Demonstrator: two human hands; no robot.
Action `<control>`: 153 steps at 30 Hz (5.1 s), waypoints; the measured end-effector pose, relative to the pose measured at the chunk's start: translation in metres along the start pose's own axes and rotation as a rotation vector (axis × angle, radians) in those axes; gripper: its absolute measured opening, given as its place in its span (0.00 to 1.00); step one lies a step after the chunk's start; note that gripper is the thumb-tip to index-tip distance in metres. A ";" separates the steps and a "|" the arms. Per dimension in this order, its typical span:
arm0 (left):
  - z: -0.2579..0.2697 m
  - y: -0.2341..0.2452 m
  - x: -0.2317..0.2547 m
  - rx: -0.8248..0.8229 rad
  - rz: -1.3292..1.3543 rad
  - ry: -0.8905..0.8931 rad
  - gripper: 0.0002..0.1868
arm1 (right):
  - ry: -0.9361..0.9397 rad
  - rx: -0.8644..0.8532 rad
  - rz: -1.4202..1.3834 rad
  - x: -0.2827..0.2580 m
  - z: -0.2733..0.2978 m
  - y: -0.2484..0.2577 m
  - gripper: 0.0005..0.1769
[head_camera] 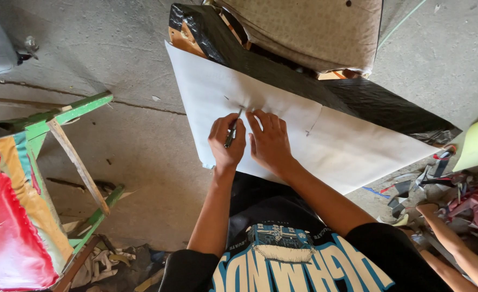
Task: Measuring and cutting fabric pieces, then fitting and marking them on a chair frame for reupholstery.
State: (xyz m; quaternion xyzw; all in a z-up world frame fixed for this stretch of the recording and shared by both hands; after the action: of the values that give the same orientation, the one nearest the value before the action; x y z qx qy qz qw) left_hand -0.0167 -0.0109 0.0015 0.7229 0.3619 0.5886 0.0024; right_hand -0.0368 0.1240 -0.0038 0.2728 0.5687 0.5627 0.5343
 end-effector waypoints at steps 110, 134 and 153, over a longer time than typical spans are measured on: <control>-0.143 0.087 -0.107 -0.041 0.227 0.004 0.10 | -0.186 -0.518 0.210 -0.146 -0.107 -0.001 0.59; -0.141 0.087 -0.109 -0.053 0.110 -0.119 0.11 | -0.221 -0.550 0.199 -0.154 -0.110 0.002 0.58; -0.145 0.089 -0.116 -0.027 0.075 -0.113 0.10 | -0.240 -0.553 0.183 -0.153 -0.110 0.001 0.57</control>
State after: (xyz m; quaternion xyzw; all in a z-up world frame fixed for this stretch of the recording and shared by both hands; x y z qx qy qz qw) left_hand -0.0995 -0.1995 -0.0142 0.7678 0.3261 0.5514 0.0104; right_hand -0.0946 -0.0532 0.0210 0.2316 0.2999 0.7055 0.5989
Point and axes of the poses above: each hand's wrist, its own z-axis away from the middle knuckle, its own y-axis out of the back of the hand, x = y × z, the point moved 2 cm from there along -z, towards the middle knuckle, and after that the axes turned 15 degrees about -y, right-handed, at the moved point
